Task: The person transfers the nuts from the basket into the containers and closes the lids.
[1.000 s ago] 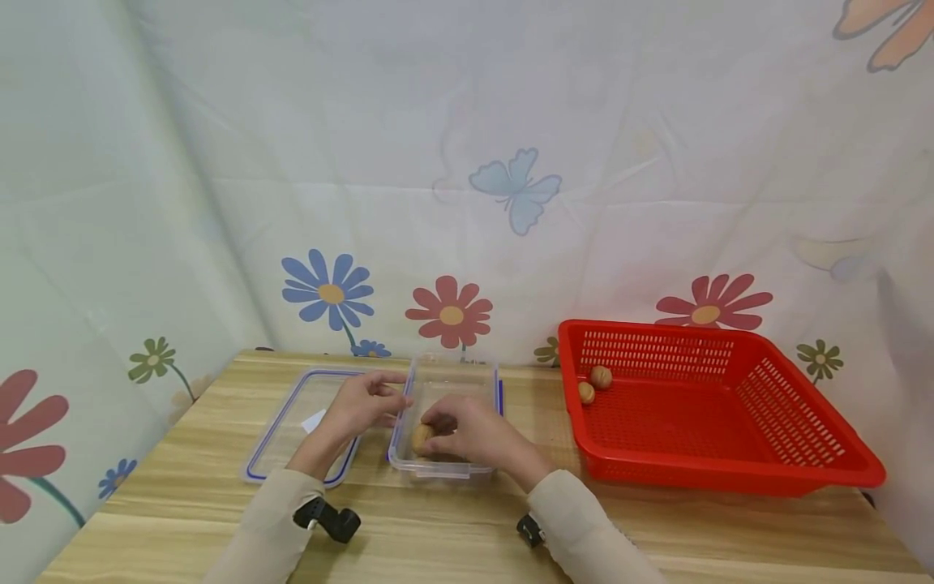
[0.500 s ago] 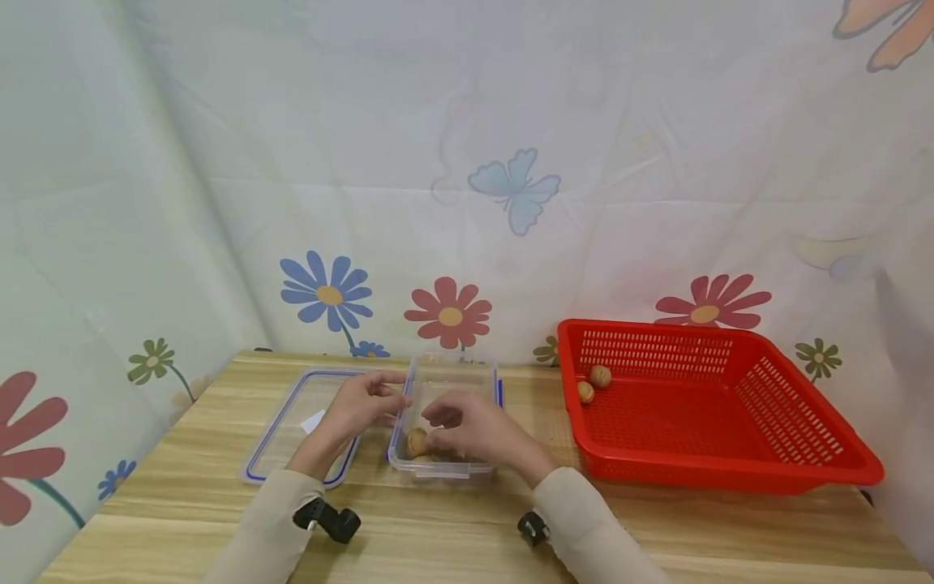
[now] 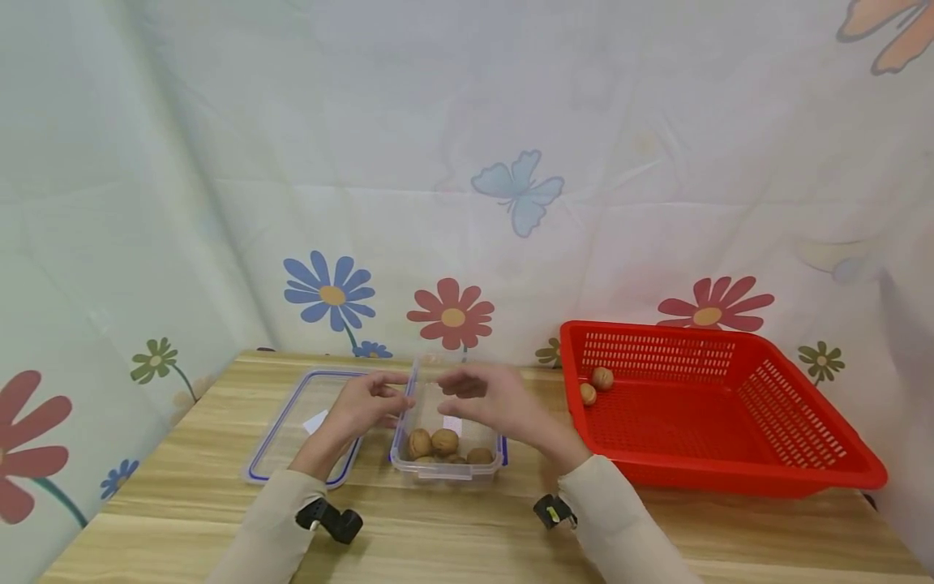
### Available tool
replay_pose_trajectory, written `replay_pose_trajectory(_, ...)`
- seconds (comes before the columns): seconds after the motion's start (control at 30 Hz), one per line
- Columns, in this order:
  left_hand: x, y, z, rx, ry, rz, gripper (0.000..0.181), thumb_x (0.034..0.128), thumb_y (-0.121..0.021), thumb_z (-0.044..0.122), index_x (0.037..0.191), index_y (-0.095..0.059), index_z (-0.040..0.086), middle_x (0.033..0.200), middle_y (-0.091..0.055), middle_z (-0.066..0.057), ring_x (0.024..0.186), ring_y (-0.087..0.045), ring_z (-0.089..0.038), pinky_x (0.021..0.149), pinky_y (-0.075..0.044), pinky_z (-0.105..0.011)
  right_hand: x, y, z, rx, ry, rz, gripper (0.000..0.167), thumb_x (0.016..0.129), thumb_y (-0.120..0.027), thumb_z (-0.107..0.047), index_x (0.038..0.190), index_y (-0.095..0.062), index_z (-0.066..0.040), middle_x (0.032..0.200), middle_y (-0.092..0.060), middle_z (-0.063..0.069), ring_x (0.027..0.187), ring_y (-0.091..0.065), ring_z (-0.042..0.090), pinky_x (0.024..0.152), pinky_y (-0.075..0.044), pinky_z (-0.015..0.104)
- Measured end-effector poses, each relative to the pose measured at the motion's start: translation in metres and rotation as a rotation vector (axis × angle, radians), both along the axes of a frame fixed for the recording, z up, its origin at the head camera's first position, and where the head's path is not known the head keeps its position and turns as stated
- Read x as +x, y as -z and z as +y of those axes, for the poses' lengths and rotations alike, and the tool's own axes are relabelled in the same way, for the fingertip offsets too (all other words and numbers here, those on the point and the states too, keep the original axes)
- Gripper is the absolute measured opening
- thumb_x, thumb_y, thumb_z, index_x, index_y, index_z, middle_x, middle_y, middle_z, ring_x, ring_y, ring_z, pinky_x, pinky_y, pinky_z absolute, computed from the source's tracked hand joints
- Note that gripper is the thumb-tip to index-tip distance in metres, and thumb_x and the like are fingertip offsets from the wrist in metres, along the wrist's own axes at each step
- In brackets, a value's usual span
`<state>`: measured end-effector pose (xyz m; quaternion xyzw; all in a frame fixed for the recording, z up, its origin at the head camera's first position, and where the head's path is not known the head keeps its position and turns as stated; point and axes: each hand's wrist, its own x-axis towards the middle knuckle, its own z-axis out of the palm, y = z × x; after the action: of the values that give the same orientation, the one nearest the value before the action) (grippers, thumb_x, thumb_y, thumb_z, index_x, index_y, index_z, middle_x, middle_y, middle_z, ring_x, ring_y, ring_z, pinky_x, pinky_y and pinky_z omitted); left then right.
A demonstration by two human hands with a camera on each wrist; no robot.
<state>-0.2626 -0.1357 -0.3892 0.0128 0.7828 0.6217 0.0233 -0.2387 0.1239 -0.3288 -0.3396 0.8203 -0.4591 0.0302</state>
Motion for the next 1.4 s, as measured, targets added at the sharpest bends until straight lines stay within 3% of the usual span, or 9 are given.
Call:
replay_pose_trajectory(0.33,0.001,-0.001,-0.001,-0.004,0.008,-0.005,0.043,0.0934,-0.078,-0.003,0.134,-0.066,-0.007,0.103,-0.073,-0.020,0.085,-0.075,-0.033,0.069,-0.067,-0.036,0.005,-0.053,0.029,0.026,0.070,0.142,0.038,0.095,-0.084,-0.019,0.130,-0.072,-0.010,0.125,-0.074,0.004,0.113,-0.072,0.023,0.100,-0.061,0.040)
replay_pose_trajectory(0.63,0.001,0.000,0.000,-0.004,-0.004,-0.001,0.042,0.0935,-0.078,-0.003,0.134,-0.066,-0.007,0.102,-0.074,-0.020,0.084,-0.076,-0.034,0.070,-0.068,-0.038,0.007,-0.080,0.053,0.100,0.146,0.204,0.039,0.095,-0.083,-0.018,0.131,-0.071,-0.009,0.128,-0.073,0.006,0.115,-0.071,0.023,0.101,-0.060,0.046)
replay_pose_trajectory(0.9,0.002,0.000,0.000,-0.006,0.002,0.008,0.042,0.0934,-0.078,-0.003,0.133,-0.066,-0.008,0.103,-0.073,-0.021,0.083,-0.075,-0.032,0.071,-0.068,-0.040,-0.002,-0.084,0.072,0.146,0.212,0.174,0.039,0.096,-0.082,-0.018,0.131,-0.071,-0.007,0.124,-0.075,0.008,0.111,-0.073,0.025,0.099,-0.061,0.044)
replay_pose_trajectory(1.07,0.001,0.000,0.000,-0.004,-0.009,-0.001,0.042,0.0935,-0.078,-0.004,0.134,-0.066,-0.008,0.103,-0.073,-0.021,0.087,-0.075,-0.038,0.071,-0.068,-0.039,-0.012,-0.083,0.084,0.166,0.234,0.160,0.039,0.097,-0.082,-0.019,0.132,-0.071,-0.006,0.123,-0.075,0.009,0.110,-0.073,0.026,0.099,-0.061,0.044)
replay_pose_trajectory(1.4,-0.001,0.002,0.001,0.002,-0.012,-0.015,0.042,0.0937,-0.078,-0.004,0.134,-0.067,-0.006,0.106,-0.073,-0.021,0.090,-0.076,-0.040,0.070,-0.067,-0.036,-0.039,-0.069,0.118,0.231,0.298,0.104,0.038,0.100,-0.078,-0.022,0.134,-0.069,-0.007,0.128,-0.073,0.013,0.114,-0.070,0.030,0.099,-0.060,0.050)
